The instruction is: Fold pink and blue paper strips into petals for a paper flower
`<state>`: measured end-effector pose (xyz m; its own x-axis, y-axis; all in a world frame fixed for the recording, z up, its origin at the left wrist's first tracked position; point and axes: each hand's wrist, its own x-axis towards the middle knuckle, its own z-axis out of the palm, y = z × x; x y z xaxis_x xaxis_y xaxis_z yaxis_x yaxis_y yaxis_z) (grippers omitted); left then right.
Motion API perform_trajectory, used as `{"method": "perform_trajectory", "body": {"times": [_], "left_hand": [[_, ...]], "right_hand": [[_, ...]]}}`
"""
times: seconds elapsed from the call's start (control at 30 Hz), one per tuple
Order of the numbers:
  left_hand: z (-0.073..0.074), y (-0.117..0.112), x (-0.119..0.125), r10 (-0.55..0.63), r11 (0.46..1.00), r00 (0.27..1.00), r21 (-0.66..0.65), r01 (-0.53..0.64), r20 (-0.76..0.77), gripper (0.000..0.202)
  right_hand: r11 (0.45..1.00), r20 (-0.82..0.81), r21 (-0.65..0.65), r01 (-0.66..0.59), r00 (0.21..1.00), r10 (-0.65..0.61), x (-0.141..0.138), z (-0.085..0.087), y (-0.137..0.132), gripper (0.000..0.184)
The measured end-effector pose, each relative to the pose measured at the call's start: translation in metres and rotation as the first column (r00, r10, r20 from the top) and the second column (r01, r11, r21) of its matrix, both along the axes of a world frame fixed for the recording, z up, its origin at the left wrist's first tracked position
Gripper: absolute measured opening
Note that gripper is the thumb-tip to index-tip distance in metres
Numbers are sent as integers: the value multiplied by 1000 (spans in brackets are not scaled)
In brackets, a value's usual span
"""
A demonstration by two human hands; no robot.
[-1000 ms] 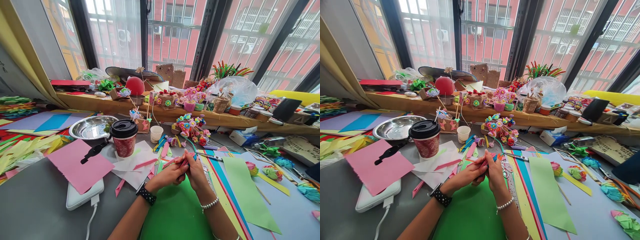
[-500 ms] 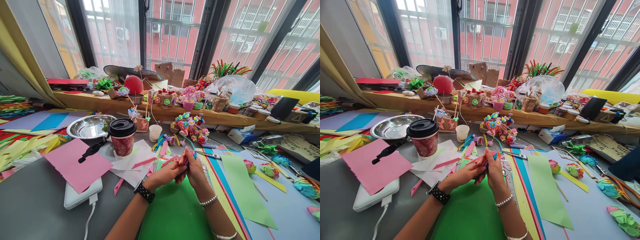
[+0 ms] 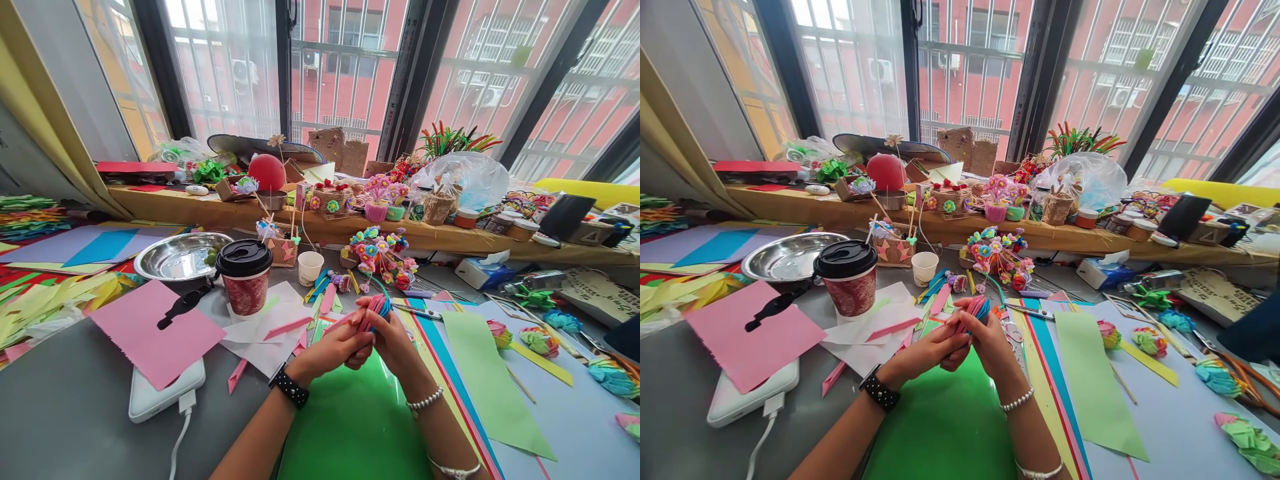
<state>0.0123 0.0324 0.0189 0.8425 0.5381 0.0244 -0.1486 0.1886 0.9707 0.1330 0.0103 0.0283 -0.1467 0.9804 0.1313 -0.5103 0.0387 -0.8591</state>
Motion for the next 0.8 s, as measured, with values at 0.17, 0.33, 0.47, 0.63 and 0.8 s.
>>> {"method": "perform_trajectory", "body": {"times": [0.17,0.33,0.47,0.63,0.8], "left_hand": [[1,0,0,41,999,997,-18,-40,71,35],[0,0,0,85,996,996,29,-86,17,35],[0,0,0,100,994,995,46,-99,-11,36],[-4,2,2,157,986,987,61,-156,-24,37],[-8,4,3,242,958,965,185,-220,-106,31]], "right_hand": [[999,49,9,-51,998,51,3,3,-1,30],[998,75,3,59,995,-59,-4,-1,2,29],[990,116,19,138,983,-140,-9,-3,1,29],[974,264,88,211,938,-227,-6,-1,2,37],[916,485,252,313,778,-399,-1,0,3,35]]}}
